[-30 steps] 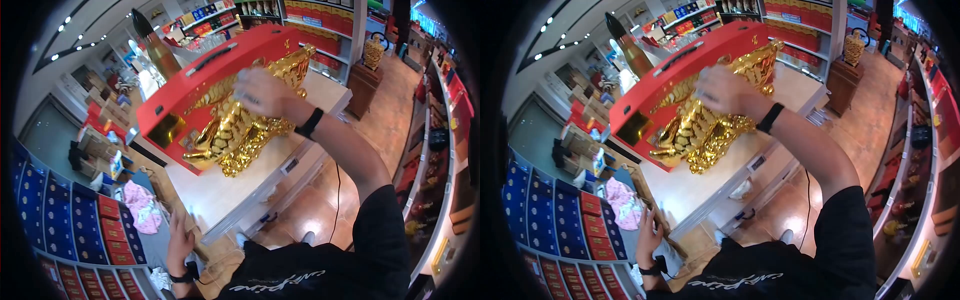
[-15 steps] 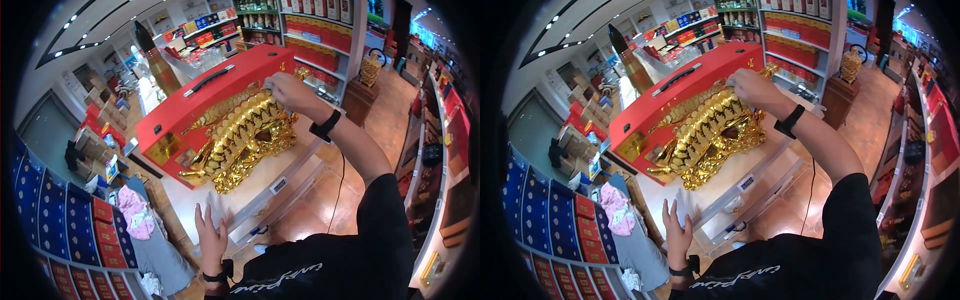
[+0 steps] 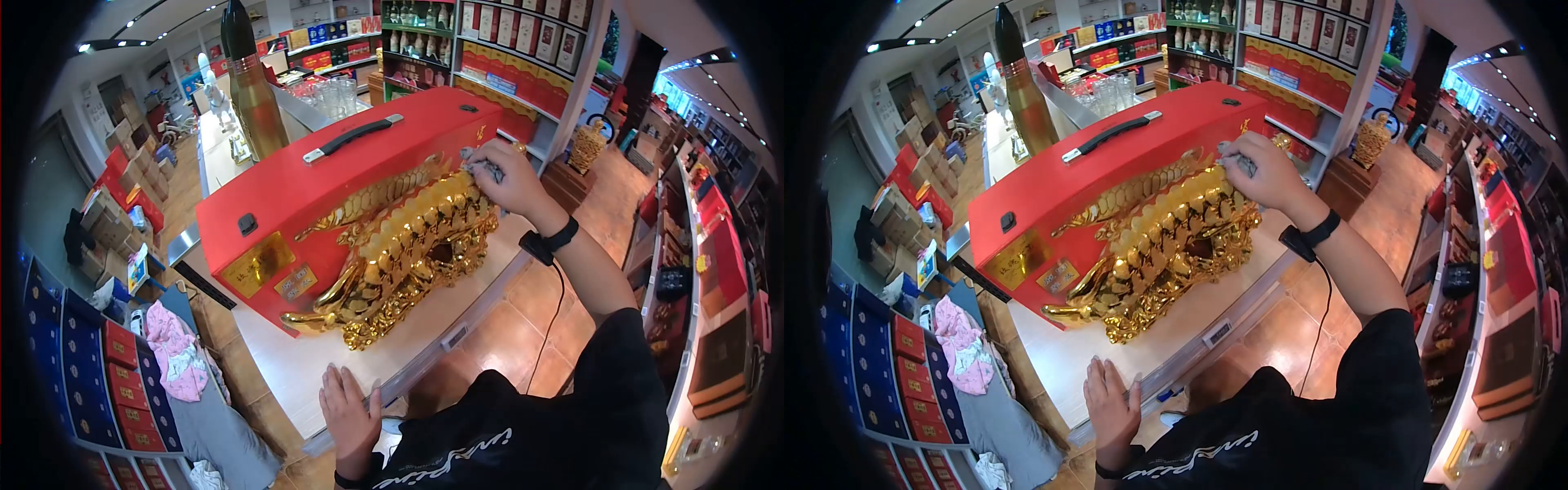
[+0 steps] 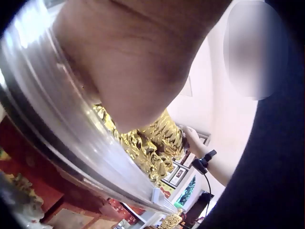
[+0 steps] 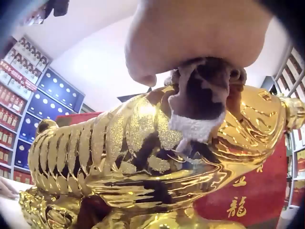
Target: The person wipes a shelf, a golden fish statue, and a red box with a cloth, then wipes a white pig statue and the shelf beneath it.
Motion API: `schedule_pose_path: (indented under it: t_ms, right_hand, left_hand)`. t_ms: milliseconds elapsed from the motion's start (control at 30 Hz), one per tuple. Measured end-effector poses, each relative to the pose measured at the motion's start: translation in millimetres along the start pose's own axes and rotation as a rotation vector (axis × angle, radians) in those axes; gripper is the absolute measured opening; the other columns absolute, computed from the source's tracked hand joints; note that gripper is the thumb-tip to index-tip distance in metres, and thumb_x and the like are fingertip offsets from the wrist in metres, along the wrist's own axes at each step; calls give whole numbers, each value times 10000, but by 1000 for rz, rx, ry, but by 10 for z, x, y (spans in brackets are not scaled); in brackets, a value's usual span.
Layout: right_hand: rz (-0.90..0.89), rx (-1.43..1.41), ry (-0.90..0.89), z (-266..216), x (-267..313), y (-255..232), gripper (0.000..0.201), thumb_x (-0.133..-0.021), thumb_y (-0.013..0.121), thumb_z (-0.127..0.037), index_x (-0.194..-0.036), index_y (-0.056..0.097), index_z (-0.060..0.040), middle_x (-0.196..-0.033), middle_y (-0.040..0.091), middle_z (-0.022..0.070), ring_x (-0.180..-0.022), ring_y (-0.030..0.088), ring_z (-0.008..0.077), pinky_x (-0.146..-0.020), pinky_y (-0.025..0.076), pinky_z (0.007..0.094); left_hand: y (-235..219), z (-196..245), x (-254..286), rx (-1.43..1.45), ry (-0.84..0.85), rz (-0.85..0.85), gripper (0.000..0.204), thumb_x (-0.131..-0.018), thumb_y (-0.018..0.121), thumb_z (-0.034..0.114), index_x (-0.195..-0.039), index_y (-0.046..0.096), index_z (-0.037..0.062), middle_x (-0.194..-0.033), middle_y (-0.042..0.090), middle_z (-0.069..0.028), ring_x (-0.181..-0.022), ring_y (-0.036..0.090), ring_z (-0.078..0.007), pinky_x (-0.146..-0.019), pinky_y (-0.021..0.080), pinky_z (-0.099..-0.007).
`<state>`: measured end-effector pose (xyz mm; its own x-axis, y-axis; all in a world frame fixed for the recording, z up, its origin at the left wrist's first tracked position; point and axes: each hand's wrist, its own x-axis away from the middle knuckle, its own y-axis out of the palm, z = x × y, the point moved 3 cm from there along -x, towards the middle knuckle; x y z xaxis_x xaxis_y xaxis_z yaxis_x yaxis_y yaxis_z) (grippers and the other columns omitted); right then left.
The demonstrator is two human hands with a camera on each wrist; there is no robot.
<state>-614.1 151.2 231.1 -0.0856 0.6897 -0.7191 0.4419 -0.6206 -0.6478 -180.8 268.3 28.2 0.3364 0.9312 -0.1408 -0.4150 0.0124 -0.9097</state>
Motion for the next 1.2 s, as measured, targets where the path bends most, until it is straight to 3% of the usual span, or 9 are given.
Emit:
schedule_pose_path:
  t_ms: [233,267,367,467,733,867,967,1067,1200]
  right_hand:
    - [-24,-133,-160,223,-28,-125,137,-892,684,-120,-999,674,-36,-898,651,124,-830,669,326,-737,542,413]
    - [-20,-128,-163,292,-4,-161,138,-888,682,-116,-1002,671,-39,-896,649,127,-835,668,332,-736,541,420]
    - [22,-140,-124,687,8,-275,113,-875,674,-121,-934,621,-42,-872,631,128,-832,653,350,-727,533,445]
    - [20,-184,-10,1111,12,-287,143,-874,666,-132,-877,561,-35,-843,607,137,-819,637,361,-728,524,461]
    - [49,-316,-372,791,-69,-38,104,-902,657,-123,-917,590,-44,-847,596,122,-841,638,331,-749,521,448]
    - [59,-351,-474,577,-56,69,137,-922,682,-168,-907,614,-50,-862,608,122,-871,637,332,-775,522,446]
    - [103,-369,-447,677,12,-17,172,-924,701,-208,-879,639,-54,-861,626,117,-877,641,328,-778,523,449]
    - [151,-261,-361,905,26,-148,203,-921,710,-228,-837,649,-55,-829,637,109,-863,647,325,-778,523,449]
    - [166,-182,-237,1329,-44,-178,235,-916,708,-238,-800,638,-46,-773,630,120,-793,647,341,-726,519,454]
  left_hand:
    - [-41,546,-193,-17,-89,101,699,-963,699,305,-1489,454,-86,-1528,444,-336,-1451,386,-508,-1203,338,-539]
    - [-87,755,-226,-118,-44,214,589,-961,702,261,-1440,537,-39,-1388,603,-285,-1322,557,-451,-1112,452,-499]
    - [-297,1404,-387,61,-180,170,451,-953,710,199,-1358,627,18,-1210,723,-197,-1117,694,-373,-961,547,-449]
    - [-486,1957,-541,9,-44,330,285,-931,707,96,-1211,704,45,-1097,753,-163,-999,721,-360,-869,564,-427]
    - [-985,3186,-1139,-247,292,295,295,-892,728,105,-1182,694,58,-1086,716,-155,-979,685,-355,-831,545,-428]
    - [-954,3181,-1698,-348,379,398,295,-954,680,128,-1235,665,42,-1185,692,-185,-1092,666,-385,-936,537,-443]
    - [-797,2993,-2134,-14,301,497,267,-1031,598,175,-1237,654,14,-1211,681,-203,-1138,646,-411,-985,519,-461]
    - [-606,2840,-2424,140,208,452,299,-1078,524,230,-1231,648,5,-1201,680,-214,-1117,650,-417,-966,520,-465]
    - [-487,2718,-2642,-110,191,393,346,-1087,469,312,-1186,685,60,-1126,699,-213,-1042,671,-409,-875,530,-490]
